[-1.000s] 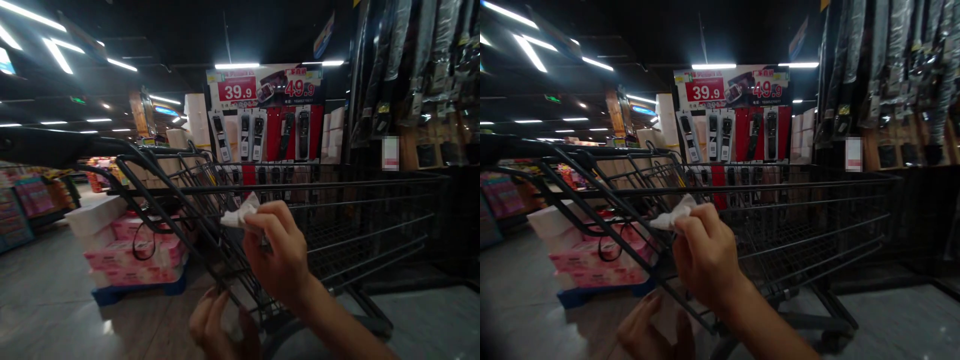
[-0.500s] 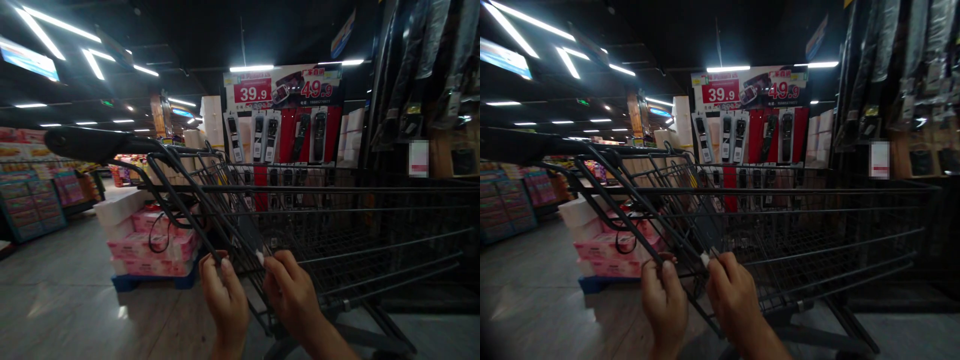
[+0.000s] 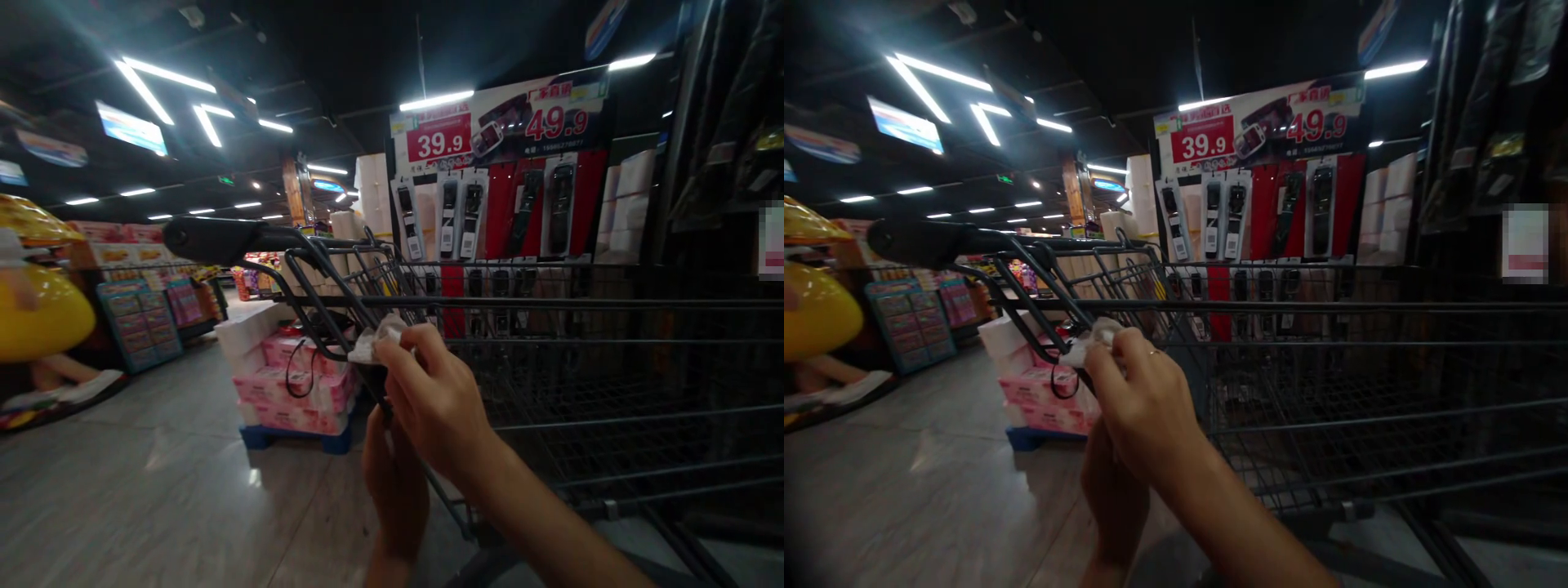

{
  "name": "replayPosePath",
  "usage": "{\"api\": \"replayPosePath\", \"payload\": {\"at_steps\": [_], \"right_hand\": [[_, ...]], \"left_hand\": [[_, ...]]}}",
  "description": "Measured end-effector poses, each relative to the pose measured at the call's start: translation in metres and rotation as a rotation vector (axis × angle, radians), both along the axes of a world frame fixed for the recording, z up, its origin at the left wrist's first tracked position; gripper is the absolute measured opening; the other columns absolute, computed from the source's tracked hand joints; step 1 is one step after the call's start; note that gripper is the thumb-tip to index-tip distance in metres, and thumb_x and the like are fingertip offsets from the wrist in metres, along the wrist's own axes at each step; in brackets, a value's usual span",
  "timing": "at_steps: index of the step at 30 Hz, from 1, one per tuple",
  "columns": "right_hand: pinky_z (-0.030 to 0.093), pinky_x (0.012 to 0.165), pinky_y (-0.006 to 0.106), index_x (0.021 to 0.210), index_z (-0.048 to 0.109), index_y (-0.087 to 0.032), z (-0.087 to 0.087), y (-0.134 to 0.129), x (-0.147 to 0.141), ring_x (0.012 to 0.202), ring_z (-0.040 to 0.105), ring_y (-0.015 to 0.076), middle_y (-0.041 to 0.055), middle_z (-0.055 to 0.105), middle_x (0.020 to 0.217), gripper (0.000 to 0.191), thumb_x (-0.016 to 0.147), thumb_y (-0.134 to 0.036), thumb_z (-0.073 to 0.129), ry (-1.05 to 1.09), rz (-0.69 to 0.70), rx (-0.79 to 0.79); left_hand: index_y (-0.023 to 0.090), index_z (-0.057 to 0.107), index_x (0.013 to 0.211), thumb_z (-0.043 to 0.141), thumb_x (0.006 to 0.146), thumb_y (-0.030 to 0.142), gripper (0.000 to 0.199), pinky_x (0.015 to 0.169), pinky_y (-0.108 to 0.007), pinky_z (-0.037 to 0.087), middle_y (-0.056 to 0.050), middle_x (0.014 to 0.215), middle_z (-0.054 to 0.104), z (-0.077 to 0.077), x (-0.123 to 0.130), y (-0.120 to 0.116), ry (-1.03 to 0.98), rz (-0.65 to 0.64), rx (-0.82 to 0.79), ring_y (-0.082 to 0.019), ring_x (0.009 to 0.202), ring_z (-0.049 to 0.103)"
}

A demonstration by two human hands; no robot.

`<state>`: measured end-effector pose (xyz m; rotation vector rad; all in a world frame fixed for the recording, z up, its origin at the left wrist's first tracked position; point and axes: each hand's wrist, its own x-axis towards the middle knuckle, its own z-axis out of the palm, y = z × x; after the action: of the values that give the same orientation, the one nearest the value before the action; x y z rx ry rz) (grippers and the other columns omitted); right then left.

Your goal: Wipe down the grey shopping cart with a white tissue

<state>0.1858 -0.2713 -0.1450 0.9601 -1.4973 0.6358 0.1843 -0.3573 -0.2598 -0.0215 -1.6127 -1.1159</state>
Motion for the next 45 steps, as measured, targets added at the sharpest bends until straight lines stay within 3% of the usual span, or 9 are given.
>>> {"api": "replayPosePath", "payload": {"at_steps": [4,10,17,22,27,31,34,40,45], "right_hand": [[0.042,0.051,0.023,0.096,0.065,-0.012,-0.045,0.011,-0.006,0.061,0.053,0.0120,0.0071,0.059,0.082,0.027,0.095,-0.015,0.038,-0.010,-0.115,0.054],[0.046,0.050,0.023,0.101,0.066,-0.015,-0.120,0.039,-0.005,0.059,0.057,0.0126,0.0057,0.061,0.080,0.029,0.095,-0.013,0.038,-0.120,-0.234,0.124],[0.047,0.046,0.022,0.096,0.065,-0.016,-0.149,0.055,-0.005,0.053,0.060,0.0116,0.0042,0.063,0.076,0.029,0.094,-0.013,0.036,-0.174,-0.201,0.106],[0.051,0.053,0.020,0.099,0.062,-0.017,-0.119,0.062,0.004,0.063,0.063,0.0114,0.0038,0.062,0.079,0.022,0.091,-0.010,0.043,-0.188,-0.117,-0.031],[0.055,0.066,0.022,0.106,0.062,-0.018,-0.037,0.055,0.002,0.078,0.063,0.0126,0.0051,0.060,0.088,0.022,0.090,-0.010,0.049,-0.057,0.011,-0.179],[0.054,0.068,0.025,0.103,0.065,-0.015,0.015,0.043,-0.012,0.078,0.061,0.0134,0.0065,0.058,0.090,0.021,0.093,-0.013,0.046,0.017,-0.018,-0.250],[0.053,0.067,0.025,0.102,0.066,-0.014,0.018,0.036,-0.020,0.075,0.060,0.0133,0.0081,0.059,0.092,0.026,0.095,-0.014,0.041,0.001,-0.052,-0.227],[0.051,0.061,0.023,0.100,0.066,-0.012,-0.017,0.051,-0.022,0.073,0.061,0.0137,0.0094,0.060,0.092,0.022,0.091,-0.009,0.046,0.044,-0.101,-0.119],[0.050,0.067,0.029,0.093,0.068,-0.015,0.005,0.089,-0.024,0.076,0.059,0.0164,0.0076,0.060,0.088,0.018,0.085,-0.008,0.053,0.099,-0.250,-0.315]], "left_hand": [[0.019,0.064,0.102,0.049,0.091,0.043,0.031,0.072,-0.029,0.054,-0.005,0.091,0.070,0.008,0.012,-0.003,-0.086,-0.077,0.006,-0.019,0.083,0.066],[0.019,0.062,0.109,0.050,0.091,0.037,0.028,0.083,-0.031,0.052,-0.007,0.099,0.068,0.000,0.015,-0.005,-0.079,-0.006,-0.059,-0.020,0.094,0.064],[0.020,0.048,0.135,0.051,0.088,0.018,0.048,0.088,-0.033,0.045,-0.010,0.112,0.055,0.005,0.034,-0.001,0.133,0.361,-0.404,-0.021,0.105,0.054],[0.022,0.053,0.132,0.051,0.081,0.008,0.052,0.094,-0.038,0.039,-0.010,0.115,0.054,0.032,0.045,0.014,0.233,0.464,-0.724,-0.023,0.108,0.051],[0.020,0.057,0.124,0.045,0.083,0.006,0.044,0.103,-0.042,0.037,-0.010,0.123,0.055,0.082,0.026,0.018,0.366,0.431,-0.796,-0.024,0.120,0.048],[0.016,0.054,0.125,0.045,0.087,0.012,0.039,0.109,-0.047,0.034,-0.013,0.130,0.054,0.120,0.006,0.009,0.397,0.444,-0.819,-0.026,0.129,0.043],[0.015,0.053,0.125,0.043,0.087,0.016,0.040,0.112,-0.050,0.029,-0.012,0.122,0.060,0.134,-0.002,0.001,0.289,0.482,-0.868,-0.026,0.124,0.048],[0.008,0.054,0.123,0.042,0.083,0.018,0.043,0.111,-0.049,0.030,-0.014,0.110,0.061,0.136,-0.005,-0.004,0.231,0.536,-0.926,-0.026,0.112,0.052],[0.009,0.058,0.114,0.040,0.084,0.017,0.035,0.108,-0.049,0.033,-0.012,0.103,0.060,0.137,-0.006,0.002,0.259,0.527,-0.892,-0.025,0.107,0.051]]}}
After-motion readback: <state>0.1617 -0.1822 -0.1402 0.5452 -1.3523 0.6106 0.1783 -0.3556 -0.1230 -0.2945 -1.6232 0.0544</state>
